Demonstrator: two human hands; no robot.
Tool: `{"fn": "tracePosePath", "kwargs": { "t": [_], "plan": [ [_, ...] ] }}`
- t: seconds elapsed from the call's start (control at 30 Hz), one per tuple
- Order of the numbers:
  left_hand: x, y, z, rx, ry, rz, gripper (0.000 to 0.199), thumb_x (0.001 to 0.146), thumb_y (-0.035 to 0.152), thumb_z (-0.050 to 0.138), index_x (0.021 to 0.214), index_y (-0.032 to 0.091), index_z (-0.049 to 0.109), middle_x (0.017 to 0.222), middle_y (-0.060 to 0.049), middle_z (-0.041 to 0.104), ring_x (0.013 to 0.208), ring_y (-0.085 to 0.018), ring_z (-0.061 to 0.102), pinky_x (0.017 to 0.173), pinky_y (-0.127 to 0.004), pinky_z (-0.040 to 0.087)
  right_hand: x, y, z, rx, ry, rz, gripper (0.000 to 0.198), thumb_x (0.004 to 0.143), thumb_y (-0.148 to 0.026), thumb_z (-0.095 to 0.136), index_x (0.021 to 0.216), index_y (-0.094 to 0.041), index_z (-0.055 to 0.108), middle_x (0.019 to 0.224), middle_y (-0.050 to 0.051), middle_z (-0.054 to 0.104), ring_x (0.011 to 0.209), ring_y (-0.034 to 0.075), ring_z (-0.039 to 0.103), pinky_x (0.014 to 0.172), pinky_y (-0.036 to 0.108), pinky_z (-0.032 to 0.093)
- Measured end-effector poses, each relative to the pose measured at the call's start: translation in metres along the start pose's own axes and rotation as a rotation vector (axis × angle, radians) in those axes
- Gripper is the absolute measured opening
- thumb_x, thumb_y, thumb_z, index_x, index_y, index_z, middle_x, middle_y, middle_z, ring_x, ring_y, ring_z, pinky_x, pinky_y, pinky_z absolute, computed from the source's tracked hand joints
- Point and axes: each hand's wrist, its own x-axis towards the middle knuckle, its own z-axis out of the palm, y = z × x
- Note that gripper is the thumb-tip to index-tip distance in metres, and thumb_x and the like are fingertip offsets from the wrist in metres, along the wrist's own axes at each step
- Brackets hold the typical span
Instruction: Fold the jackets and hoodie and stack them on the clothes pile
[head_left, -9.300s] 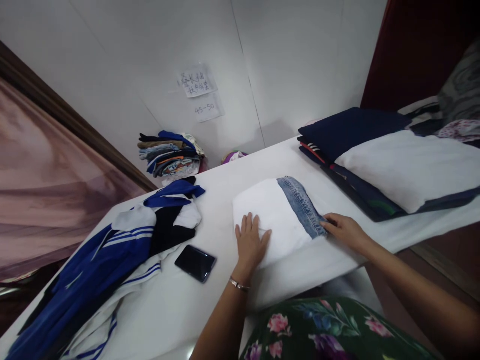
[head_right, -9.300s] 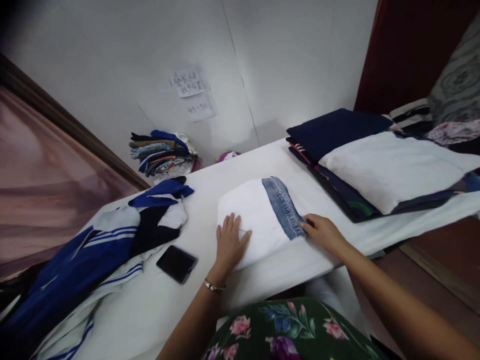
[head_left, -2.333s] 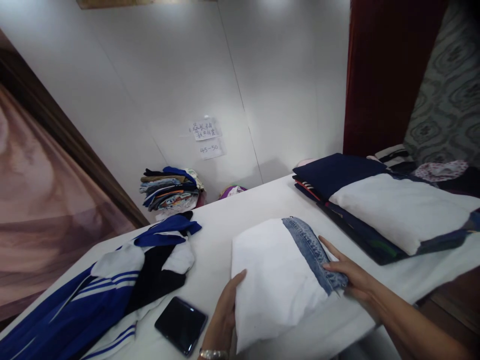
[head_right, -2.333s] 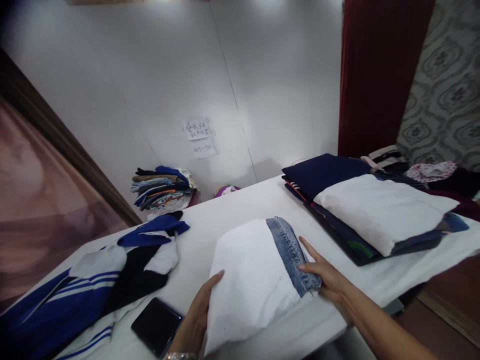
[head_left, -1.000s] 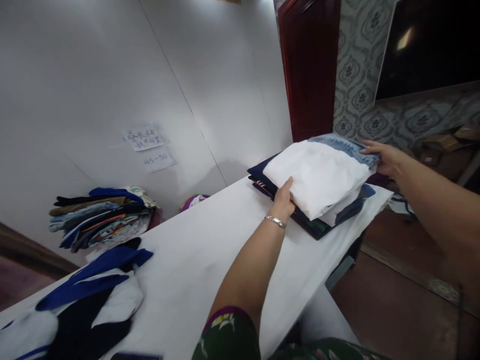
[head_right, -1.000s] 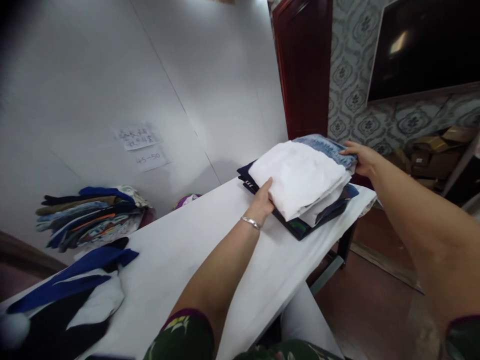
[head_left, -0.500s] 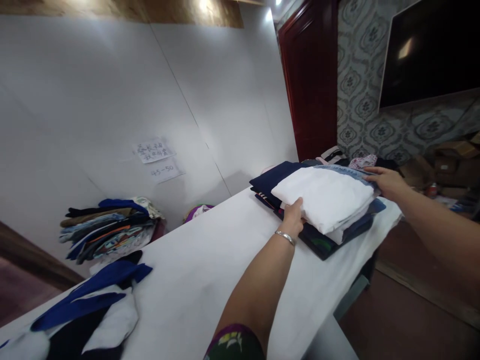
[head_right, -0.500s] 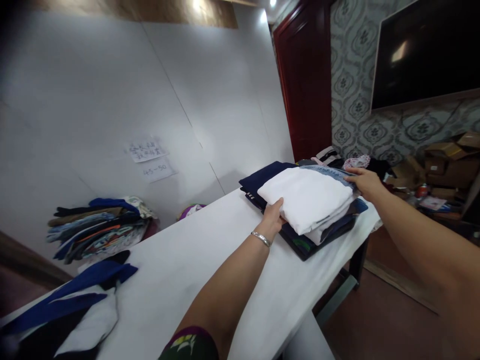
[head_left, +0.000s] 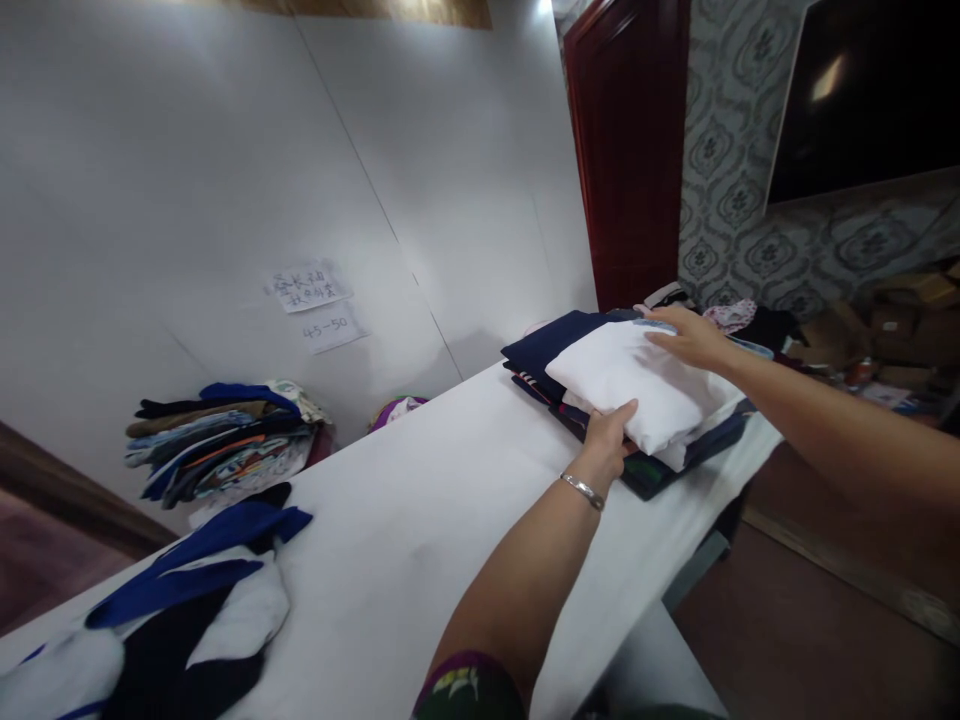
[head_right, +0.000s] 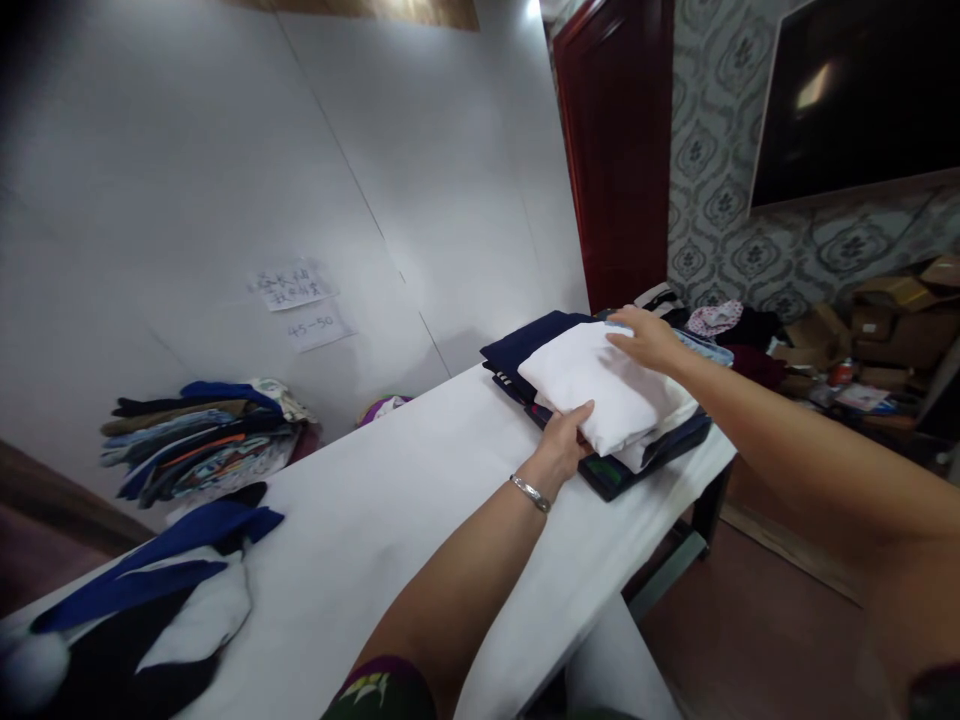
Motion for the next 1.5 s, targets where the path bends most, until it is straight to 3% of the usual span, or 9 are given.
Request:
{"fn": "tracePosePath", "kwargs": {
  "t": [0.2, 0.37, 0.5, 0.67, 0.77, 0.9, 1.07, 1.23, 1.5],
  "plan": [
    [-0.013, -0.010, -0.003, 0.069, -0.120, -0.068, 0.039, 0.072, 0.023, 0.076, 0.105, 0.019, 0.057, 0.107, -0.008, 0.066, 0.079, -0.018, 0.064, 0.070, -0.036, 0.059, 0.023, -0.011, 0.021, -0.078, -0.149, -0.033, 0.057, 0.087, -0.050, 0.047, 0.137, -0.022, 0.051, 0.148, 0.009, 0.041, 0.140, 0.031, 0.030, 0.112, 0.052, 0.026],
    [-0.015, -0.014, -0.001, 0.071, -0.146, -0.073, 0.033, 0.075, 0.020, 0.073, 0.103, 0.017, 0.058, 0.104, -0.008, 0.065, 0.076, -0.015, 0.063, 0.071, -0.035, 0.060, 0.012, 0.006, 0.046, -0.148, -0.462, 0.166, 0.048, 0.087, -0.048, 0.047, 0.129, -0.027, 0.058, 0.146, 0.008, 0.045, 0.139, 0.035, 0.032, 0.111, 0.064, 0.017],
    [-0.019, -0.017, 0.001, 0.082, -0.133, -0.079, 0.026, 0.077, 0.015, 0.069, 0.100, 0.017, 0.058, 0.100, -0.007, 0.066, 0.074, -0.015, 0.062, 0.071, -0.034, 0.059, 0.009, 0.012, 0.048, -0.048, -0.414, 0.173, 0.047, 0.086, -0.049, 0.051, 0.123, -0.022, 0.063, 0.142, 0.009, 0.050, 0.138, 0.035, 0.033, 0.113, 0.057, 0.017],
    [-0.027, -0.023, -0.002, 0.076, -0.122, -0.071, 0.027, 0.072, 0.015, 0.074, 0.094, 0.016, 0.059, 0.100, -0.008, 0.067, 0.078, -0.017, 0.063, 0.073, -0.035, 0.058, -0.013, 0.000, 0.016, 0.168, -0.214, 0.165, 0.051, 0.090, -0.055, 0.042, 0.126, -0.024, 0.059, 0.139, 0.006, 0.053, 0.126, 0.024, 0.051, 0.107, 0.041, 0.038],
    [-0.028, -0.026, -0.003, 0.070, -0.112, -0.068, 0.025, 0.073, 0.014, 0.074, 0.093, 0.016, 0.060, 0.097, -0.008, 0.068, 0.077, -0.016, 0.064, 0.072, -0.032, 0.058, -0.046, -0.015, -0.003, 0.487, -0.099, 0.128, 0.040, 0.078, -0.057, 0.060, 0.100, -0.025, 0.070, 0.125, 0.004, 0.064, 0.122, 0.025, 0.054, 0.109, 0.045, 0.036],
    [-0.027, -0.027, 0.001, 0.061, -0.092, -0.093, 0.025, 0.073, 0.015, 0.075, 0.094, 0.015, 0.060, 0.092, -0.008, 0.068, 0.068, -0.014, 0.064, 0.067, -0.028, 0.055, -0.082, -0.028, -0.011, 0.765, -0.200, 0.162, 0.035, 0.064, -0.055, 0.075, 0.077, -0.023, 0.071, 0.109, 0.005, 0.071, 0.121, 0.028, 0.054, 0.109, 0.050, 0.035],
    [-0.029, -0.025, 0.003, 0.079, -0.049, -0.083, 0.023, 0.074, 0.012, 0.071, 0.094, 0.014, 0.060, 0.091, -0.008, 0.068, 0.064, -0.013, 0.064, 0.058, -0.023, 0.051, -0.083, -0.024, -0.013, 0.720, -0.343, 0.161, 0.039, 0.059, -0.056, 0.079, 0.081, -0.024, 0.074, 0.119, 0.005, 0.067, 0.122, 0.030, 0.053, 0.110, 0.048, 0.035],
    [-0.029, -0.025, 0.001, 0.085, -0.057, -0.066, 0.022, 0.075, 0.013, 0.070, 0.095, 0.013, 0.061, 0.091, -0.008, 0.069, 0.064, -0.013, 0.064, 0.055, -0.021, 0.050, -0.090, -0.029, -0.027, 0.643, -0.451, -0.013, 0.028, 0.067, -0.054, 0.074, 0.071, -0.026, 0.073, 0.132, 0.001, 0.059, 0.138, 0.030, 0.034, 0.116, 0.050, 0.022],
    [-0.028, -0.026, 0.004, 0.036, -0.038, -0.038, 0.020, 0.076, 0.010, 0.069, 0.094, 0.014, 0.064, 0.091, -0.007, 0.069, 0.066, -0.011, 0.061, 0.059, -0.021, 0.048, -0.105, -0.027, -0.020, 0.454, -0.400, -0.121, 0.030, 0.073, -0.055, 0.067, 0.077, -0.027, 0.073, 0.136, 0.002, 0.056, 0.141, 0.029, 0.029, 0.115, 0.052, 0.025]
  ]
}}
